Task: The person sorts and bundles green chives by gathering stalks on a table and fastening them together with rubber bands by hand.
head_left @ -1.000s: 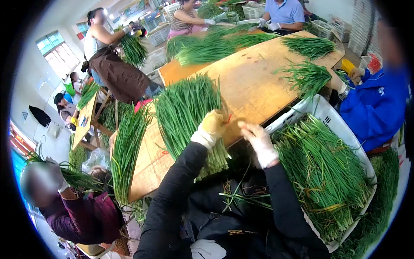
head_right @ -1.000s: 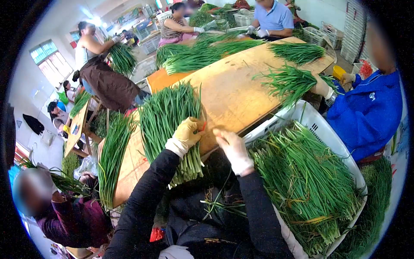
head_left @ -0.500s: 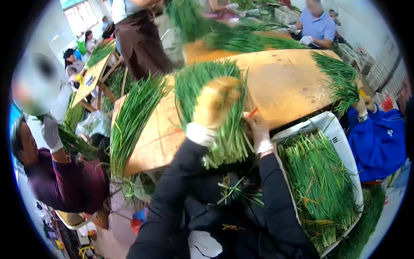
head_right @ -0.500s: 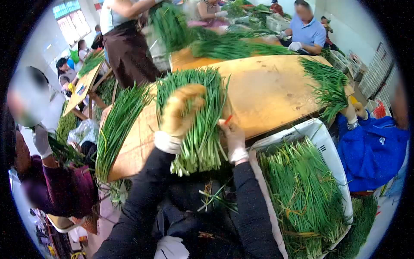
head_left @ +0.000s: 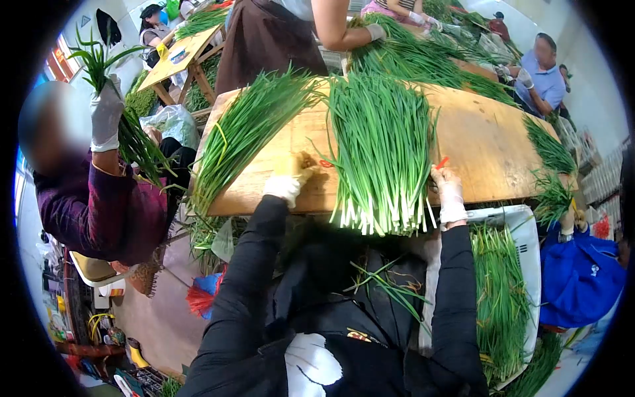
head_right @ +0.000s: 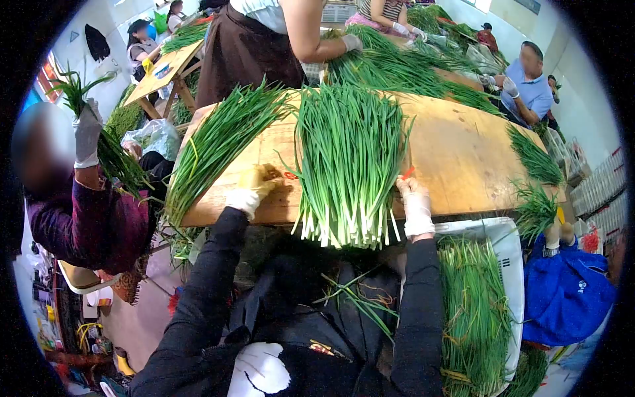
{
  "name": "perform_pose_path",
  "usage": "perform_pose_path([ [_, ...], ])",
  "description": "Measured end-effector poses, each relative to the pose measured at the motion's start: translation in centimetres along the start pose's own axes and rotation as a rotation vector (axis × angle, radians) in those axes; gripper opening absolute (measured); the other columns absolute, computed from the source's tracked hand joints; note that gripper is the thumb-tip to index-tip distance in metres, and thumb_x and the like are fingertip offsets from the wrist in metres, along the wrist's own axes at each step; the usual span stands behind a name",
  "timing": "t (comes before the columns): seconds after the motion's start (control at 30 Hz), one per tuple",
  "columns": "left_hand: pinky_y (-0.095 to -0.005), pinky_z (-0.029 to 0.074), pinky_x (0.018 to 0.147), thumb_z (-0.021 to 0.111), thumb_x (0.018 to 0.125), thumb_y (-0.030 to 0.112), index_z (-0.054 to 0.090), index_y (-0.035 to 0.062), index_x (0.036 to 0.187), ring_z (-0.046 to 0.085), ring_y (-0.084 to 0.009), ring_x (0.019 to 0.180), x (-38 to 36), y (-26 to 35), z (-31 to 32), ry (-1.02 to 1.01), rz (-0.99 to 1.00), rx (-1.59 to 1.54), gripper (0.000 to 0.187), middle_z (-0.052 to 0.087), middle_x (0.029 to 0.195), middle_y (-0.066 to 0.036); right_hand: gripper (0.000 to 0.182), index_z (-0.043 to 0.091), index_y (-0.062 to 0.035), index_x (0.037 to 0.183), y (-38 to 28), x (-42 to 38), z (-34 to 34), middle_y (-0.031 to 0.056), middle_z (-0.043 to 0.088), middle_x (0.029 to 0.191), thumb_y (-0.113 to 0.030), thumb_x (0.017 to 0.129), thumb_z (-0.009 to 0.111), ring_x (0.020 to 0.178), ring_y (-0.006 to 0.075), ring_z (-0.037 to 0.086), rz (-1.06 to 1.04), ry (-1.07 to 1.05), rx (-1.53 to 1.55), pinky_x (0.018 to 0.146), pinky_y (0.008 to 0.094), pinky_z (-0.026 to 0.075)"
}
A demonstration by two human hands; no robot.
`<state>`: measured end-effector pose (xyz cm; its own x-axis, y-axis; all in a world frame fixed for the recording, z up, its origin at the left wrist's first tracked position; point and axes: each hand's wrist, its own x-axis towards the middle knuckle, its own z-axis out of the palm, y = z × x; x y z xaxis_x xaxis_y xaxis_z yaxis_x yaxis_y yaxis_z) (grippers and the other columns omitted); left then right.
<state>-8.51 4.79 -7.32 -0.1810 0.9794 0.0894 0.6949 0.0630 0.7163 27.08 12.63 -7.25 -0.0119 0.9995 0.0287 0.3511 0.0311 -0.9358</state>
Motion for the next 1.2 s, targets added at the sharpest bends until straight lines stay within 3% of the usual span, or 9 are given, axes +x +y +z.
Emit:
perform_pose_path([
  [0.4,-0.0374,0.046,0.061,0.072,0.065,0.026,0.067,0.0050,0.069,0.057,-0.0328,0.060,1.2,1.2,2.5,0.205,0.019,0.114,0.022,0.059,0.064,-0.016,0.023,0.054,-0.0064,0.067,0.0,0.1,-0.3,-0.0021,0.049,0.062,-0.023,0.082,0.060,0.052,0.0065,0.039,0.016,0.010,-0.022,0.049,0.0219,0.035],
  [0.53,-0.0286,0.046,0.065,0.066,0.076,0.022,0.060,-0.0034,0.093,0.060,-0.0179,0.072,1.4,2.6,1.8,-0.076,-0.291,-0.389,0.031,0.063,0.081,-0.010,0.017,0.060,-0.0082,0.077,-0.3,-0.4,0.0,-0.0048,0.053,0.065,-0.022,0.085,0.057,0.056,0.0021,0.044,-0.037,0.043,0.048,0.050,0.0175,0.036],
  [0.67,-0.0227,0.044,0.059,0.062,0.080,0.021,0.059,-0.0010,0.091,0.056,-0.0130,0.068,4.6,-0.5,5.9,-0.048,-0.190,-0.741,0.025,0.061,0.078,-0.007,0.019,0.060,-0.0061,0.098,-4.3,-2.9,1.8,0.0062,0.056,0.107,-0.015,0.082,0.060,0.095,0.0163,0.052,-0.698,0.196,-0.127,0.084,0.0280,0.041],
  [0.73,-0.0294,0.044,0.058,0.059,0.081,0.017,0.059,-0.0019,0.090,0.057,-0.0179,0.065,1.5,11.7,-0.8,-0.190,-0.220,-0.175,0.021,0.062,0.079,-0.011,0.008,0.060,-0.0078,0.081,-10.8,-3.8,2.7,0.0081,0.061,0.102,-0.014,0.078,0.062,0.100,0.0195,0.053,-1.048,0.041,-0.077,0.090,0.0296,0.041],
  [0.8,-0.0367,0.046,0.069,0.059,0.078,0.018,0.063,-0.0017,0.090,0.061,-0.0324,0.080,3.6,9.8,-0.2,-0.211,-0.022,0.084,0.023,0.061,0.084,-0.023,0.006,0.059,-0.0055,0.076,-13.3,-3.7,3.5,0.0115,0.059,0.106,-0.010,0.075,0.062,0.107,0.0237,0.050,-1.233,-0.095,-0.273,0.093,0.0318,0.039],
  [0.87,-0.0385,0.046,0.068,0.057,0.078,0.014,0.063,0.0016,0.089,0.060,-0.0348,0.080,4.2,9.0,-0.3,-0.225,0.052,0.161,0.018,0.060,0.083,-0.025,0.003,0.058,-0.0043,0.076,-15.1,-3.5,5.1,0.0138,0.059,0.105,-0.007,0.075,0.061,0.107,0.0266,0.050,-1.334,-0.217,-0.381,0.093,0.0328,0.039],
  [0.97,-0.0368,0.047,0.067,0.052,0.079,0.011,0.063,0.0017,0.084,0.061,-0.0332,0.077,3.8,7.7,-0.8,-0.155,0.187,0.367,0.015,0.062,0.080,-0.021,0.010,0.056,-0.0045,0.087,-12.3,-4.0,10.8,0.0122,0.061,0.093,-0.008,0.077,0.056,0.086,0.0262,0.057,-0.852,-0.272,-0.185,0.082,0.0318,0.045],
  [1.0,-0.0368,0.047,0.067,0.052,0.079,0.011,0.063,0.0017,0.084,0.061,-0.0332,0.077,3.4,7.1,-1.2,-0.149,0.176,0.371,0.015,0.062,0.080,-0.021,0.008,0.056,-0.0052,0.085,-9.5,-4.2,13.0,0.0096,0.062,0.094,-0.008,0.077,0.054,0.084,0.0237,0.059,-1.087,-0.056,-0.233,0.083,0.0331,0.044],
  [1.2,-0.0263,0.043,0.055,0.053,0.082,0.009,0.057,0.0000,0.079,0.053,-0.0129,0.061,0.2,6.4,-1.8,-0.015,-0.048,-0.256,0.010,0.058,0.068,-0.005,0.005,0.056,-0.0070,0.079,-5.6,-8.3,11.1,0.0061,0.058,0.108,-0.007,0.075,0.053,0.102,0.0201,0.052,-1.198,-0.010,-0.335,0.090,0.0377,0.037],
])
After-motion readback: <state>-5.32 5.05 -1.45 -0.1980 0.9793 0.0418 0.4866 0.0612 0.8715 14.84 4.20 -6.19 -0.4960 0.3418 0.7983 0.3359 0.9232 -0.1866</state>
